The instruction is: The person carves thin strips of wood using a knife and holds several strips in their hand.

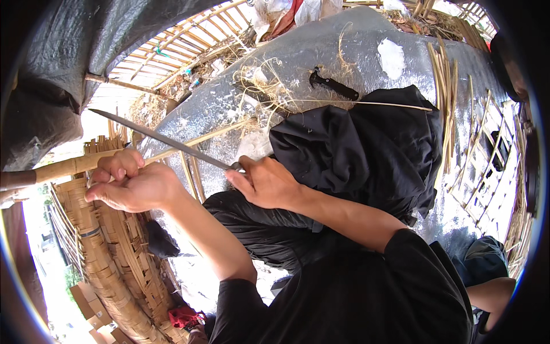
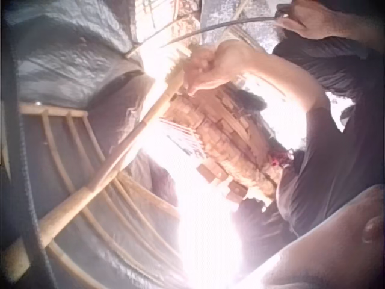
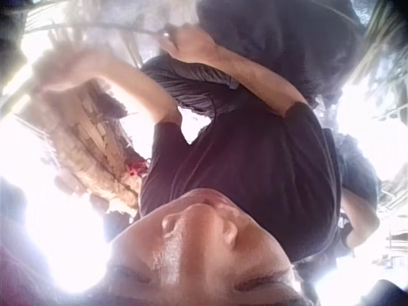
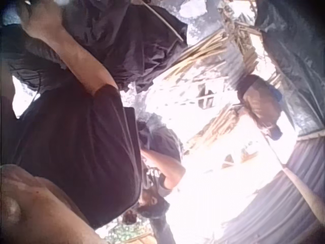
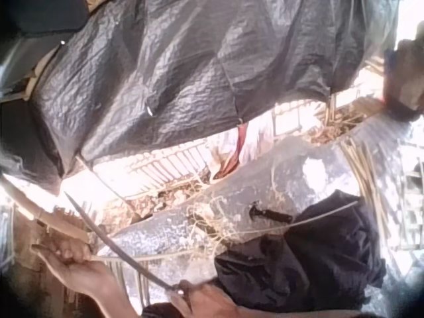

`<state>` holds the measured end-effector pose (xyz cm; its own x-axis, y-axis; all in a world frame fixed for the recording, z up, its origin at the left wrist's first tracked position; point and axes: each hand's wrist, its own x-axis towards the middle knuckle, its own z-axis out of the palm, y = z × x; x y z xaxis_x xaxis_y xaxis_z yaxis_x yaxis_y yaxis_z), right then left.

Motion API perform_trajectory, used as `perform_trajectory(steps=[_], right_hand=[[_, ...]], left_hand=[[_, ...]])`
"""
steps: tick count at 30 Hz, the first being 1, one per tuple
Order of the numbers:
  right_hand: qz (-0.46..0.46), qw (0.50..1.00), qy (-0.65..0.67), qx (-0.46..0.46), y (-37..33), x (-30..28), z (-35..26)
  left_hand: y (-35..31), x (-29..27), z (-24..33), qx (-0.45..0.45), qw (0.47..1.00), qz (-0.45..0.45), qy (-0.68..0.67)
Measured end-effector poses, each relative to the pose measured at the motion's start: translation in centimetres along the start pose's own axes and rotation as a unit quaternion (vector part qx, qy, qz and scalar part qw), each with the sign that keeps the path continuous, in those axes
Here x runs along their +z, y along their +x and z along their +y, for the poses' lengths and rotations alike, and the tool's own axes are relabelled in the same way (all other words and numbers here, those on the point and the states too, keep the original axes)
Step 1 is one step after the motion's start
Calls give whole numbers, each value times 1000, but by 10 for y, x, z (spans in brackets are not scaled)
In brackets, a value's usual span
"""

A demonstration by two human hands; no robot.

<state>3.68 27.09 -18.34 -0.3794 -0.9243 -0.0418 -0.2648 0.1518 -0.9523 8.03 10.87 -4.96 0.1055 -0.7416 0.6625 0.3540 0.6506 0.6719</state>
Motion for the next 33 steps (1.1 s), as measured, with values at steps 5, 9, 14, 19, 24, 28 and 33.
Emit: perform_trajectory(steps=[5, 9, 14, 19, 24, 28, 33], right_hand=[[-11, 965, -64, 254, 6, 1, 139], [24, 981, -187, 51, 8, 17, 142], [94, 995, 23, -14, 3, 25, 57], [118, 986, 2, 115, -9, 51, 152], [118, 977, -178, -10, 8, 43, 149], [118, 990, 70, 16, 22, 5, -1], [77, 981, 164, -70, 16, -27, -79]], left_hand=[[10, -2, -3, -1, 999, 35, 7], [5, 0, 1, -9, 998, 47, 32], [11, 10, -4, 2, 997, 58, 47], [16, 9, 0, -28, 991, 117, 62], [11, 9, 4, -38, 999, 26, 4], [-2, 26, 22, -79, 996, -47, -20], [6, 4, 20, -127, 970, -162, -126]])
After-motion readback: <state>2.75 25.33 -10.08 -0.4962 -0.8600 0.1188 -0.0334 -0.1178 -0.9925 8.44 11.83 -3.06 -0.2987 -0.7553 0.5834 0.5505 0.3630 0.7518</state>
